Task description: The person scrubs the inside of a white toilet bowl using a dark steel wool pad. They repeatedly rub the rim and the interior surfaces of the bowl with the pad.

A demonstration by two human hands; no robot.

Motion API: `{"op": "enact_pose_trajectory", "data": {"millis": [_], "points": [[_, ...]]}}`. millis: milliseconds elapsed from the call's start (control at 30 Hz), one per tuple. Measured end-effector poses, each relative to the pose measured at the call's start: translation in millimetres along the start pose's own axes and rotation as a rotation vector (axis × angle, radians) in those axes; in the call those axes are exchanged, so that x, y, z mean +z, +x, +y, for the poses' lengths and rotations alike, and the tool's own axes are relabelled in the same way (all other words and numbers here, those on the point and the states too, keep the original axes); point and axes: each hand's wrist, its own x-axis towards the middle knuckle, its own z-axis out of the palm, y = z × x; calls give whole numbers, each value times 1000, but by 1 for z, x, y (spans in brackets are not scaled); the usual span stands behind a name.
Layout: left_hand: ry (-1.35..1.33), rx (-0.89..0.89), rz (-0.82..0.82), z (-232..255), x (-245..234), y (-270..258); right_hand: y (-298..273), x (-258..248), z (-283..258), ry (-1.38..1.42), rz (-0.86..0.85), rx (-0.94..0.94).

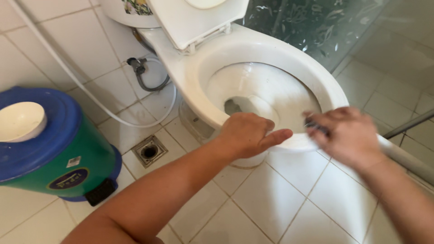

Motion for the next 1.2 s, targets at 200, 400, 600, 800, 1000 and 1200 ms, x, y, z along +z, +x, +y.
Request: {"op": "enact_pose_trajectory", "data": {"millis": [200, 400, 600, 800, 1000, 1200], "points": [[-4, -11, 2, -3, -1, 1, 2, -27, -29, 284, 362, -131], [-21, 15, -21, -1, -3, 1, -1, -40, -37, 358, 140, 245], [10, -7, -67, -5, 2, 3, -13, -8, -27, 375, 555, -40], [23, 20, -38, -2, 4, 4, -16, 7, -17, 292, 518, 122], [31, -21, -62, -1, 5, 5, -12, -12, -17, 567, 452, 123], [12, 3, 16, 2, 1, 3, -4, -30, -26, 380, 102, 260]]}}
